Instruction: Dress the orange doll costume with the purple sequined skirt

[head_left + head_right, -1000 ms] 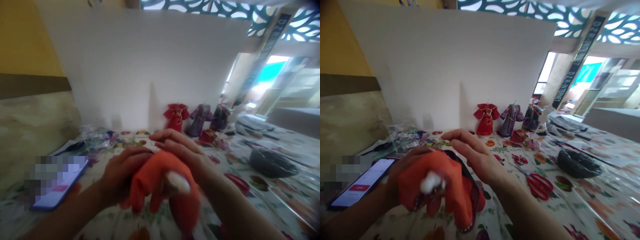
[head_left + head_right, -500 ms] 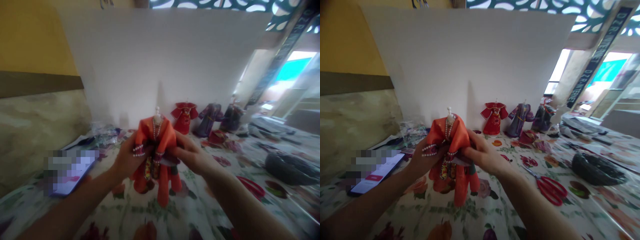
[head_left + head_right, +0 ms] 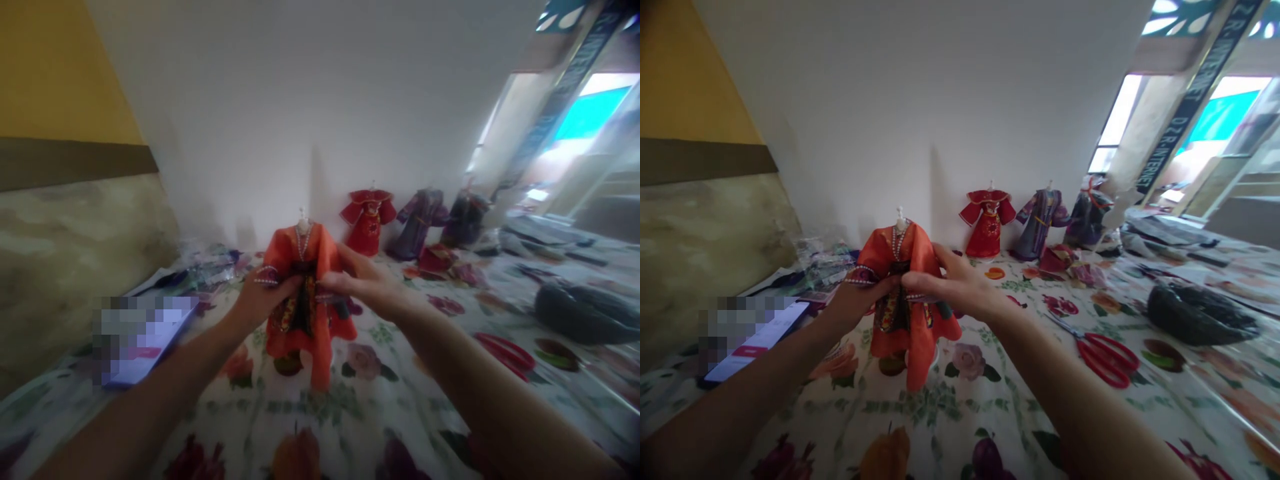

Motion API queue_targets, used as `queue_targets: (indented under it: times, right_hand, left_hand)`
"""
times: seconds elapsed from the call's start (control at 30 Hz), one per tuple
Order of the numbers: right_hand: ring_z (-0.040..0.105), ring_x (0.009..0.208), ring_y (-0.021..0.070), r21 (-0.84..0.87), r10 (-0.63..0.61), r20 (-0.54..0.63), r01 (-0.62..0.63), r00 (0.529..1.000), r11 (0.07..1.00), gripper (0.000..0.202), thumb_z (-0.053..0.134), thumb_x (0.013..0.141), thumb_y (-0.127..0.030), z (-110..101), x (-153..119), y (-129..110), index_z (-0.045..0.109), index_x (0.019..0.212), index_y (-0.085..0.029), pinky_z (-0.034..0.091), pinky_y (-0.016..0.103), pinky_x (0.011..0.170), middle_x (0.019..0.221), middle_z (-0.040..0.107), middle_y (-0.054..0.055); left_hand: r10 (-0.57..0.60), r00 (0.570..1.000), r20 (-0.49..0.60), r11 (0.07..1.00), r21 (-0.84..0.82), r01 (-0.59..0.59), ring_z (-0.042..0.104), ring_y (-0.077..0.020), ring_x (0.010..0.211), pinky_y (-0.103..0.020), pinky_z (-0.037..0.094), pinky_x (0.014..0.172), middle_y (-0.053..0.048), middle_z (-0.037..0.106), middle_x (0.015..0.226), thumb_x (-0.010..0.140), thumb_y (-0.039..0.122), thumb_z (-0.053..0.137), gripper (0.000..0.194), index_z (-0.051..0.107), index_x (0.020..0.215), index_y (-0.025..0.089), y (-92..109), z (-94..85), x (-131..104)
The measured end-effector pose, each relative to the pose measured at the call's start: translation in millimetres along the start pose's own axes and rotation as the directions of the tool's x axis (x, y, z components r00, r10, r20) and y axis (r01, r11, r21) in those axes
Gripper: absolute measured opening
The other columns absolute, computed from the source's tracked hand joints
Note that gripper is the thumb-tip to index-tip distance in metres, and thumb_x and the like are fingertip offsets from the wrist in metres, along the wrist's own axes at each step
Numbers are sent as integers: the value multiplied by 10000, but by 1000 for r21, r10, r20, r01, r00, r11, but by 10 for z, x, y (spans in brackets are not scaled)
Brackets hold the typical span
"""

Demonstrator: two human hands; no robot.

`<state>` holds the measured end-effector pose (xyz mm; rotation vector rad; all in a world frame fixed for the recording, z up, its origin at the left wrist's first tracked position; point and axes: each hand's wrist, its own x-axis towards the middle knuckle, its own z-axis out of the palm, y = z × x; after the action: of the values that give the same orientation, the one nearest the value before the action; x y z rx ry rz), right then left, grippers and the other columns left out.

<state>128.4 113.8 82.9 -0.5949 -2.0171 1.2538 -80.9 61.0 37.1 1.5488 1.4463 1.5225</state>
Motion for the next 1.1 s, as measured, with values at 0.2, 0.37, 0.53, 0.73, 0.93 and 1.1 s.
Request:
queue_targets:
  times: [0.2,0.37,0.53,0.73,0.93,1.1]
  right_hand:
    - [661,1008,220,101,-62,-81,70,995,992,420,592,821,-183,-81,72,15,581,1239,-224,550,418,878,1165,668,70]
    - [601,1176,260,20,-60,-314,69,948,997,392,608,872,-338,-163,88,18,592,1248,-228,477,483,1016,1279,627,99]
    - [540,1249,287,-135,-161,-118,145,980,980,716,735,788,-350,25,-24,-40,444,1439,-277,468,471,1037,1420,525,98]
    - [659,798,180,-112,-165,-198,144,966,983,556,488,795,-106,16,90,118,509,1344,-190,565,376,757,1078,681,81]
    - [530,1258,244,-184,-268,-461,204,846,961,423,504,818,-158,-226,214,233,580,1231,-203,398,463,1086,1318,590,97]
    - [479,1325,243,-236,-293,-345,220,891,947,407,568,911,-377,-162,126,100,545,1295,-242,351,476,1130,1391,546,88]
  left_hand:
    - [1,999,46,996,-88,3,691,-258,926,-364,546,857,-74,754,999,745,444,765,390,727,1008,158,-9,-6,1]
    - [-20,1000,-3,990,-136,19,695,-264,969,-366,542,897,-60,760,1033,713,430,799,393,734,1009,181,6,-1,0]
    - [-59,998,-12,990,-128,57,704,-264,937,-366,560,853,-60,765,1001,703,442,806,408,735,1006,179,21,17,-2]
    - [-45,999,8,987,-152,45,691,-276,1038,-385,528,949,-78,752,1092,719,437,798,434,727,1053,169,-11,23,-2]
    - [-51,998,-19,994,-94,49,701,-280,1000,-373,551,876,-82,757,1070,723,457,787,416,727,1025,177,-3,17,-4]
    - [25,999,31,996,-81,-22,685,-274,1018,-400,526,928,-86,745,1074,725,429,788,434,713,1066,171,49,-12,0]
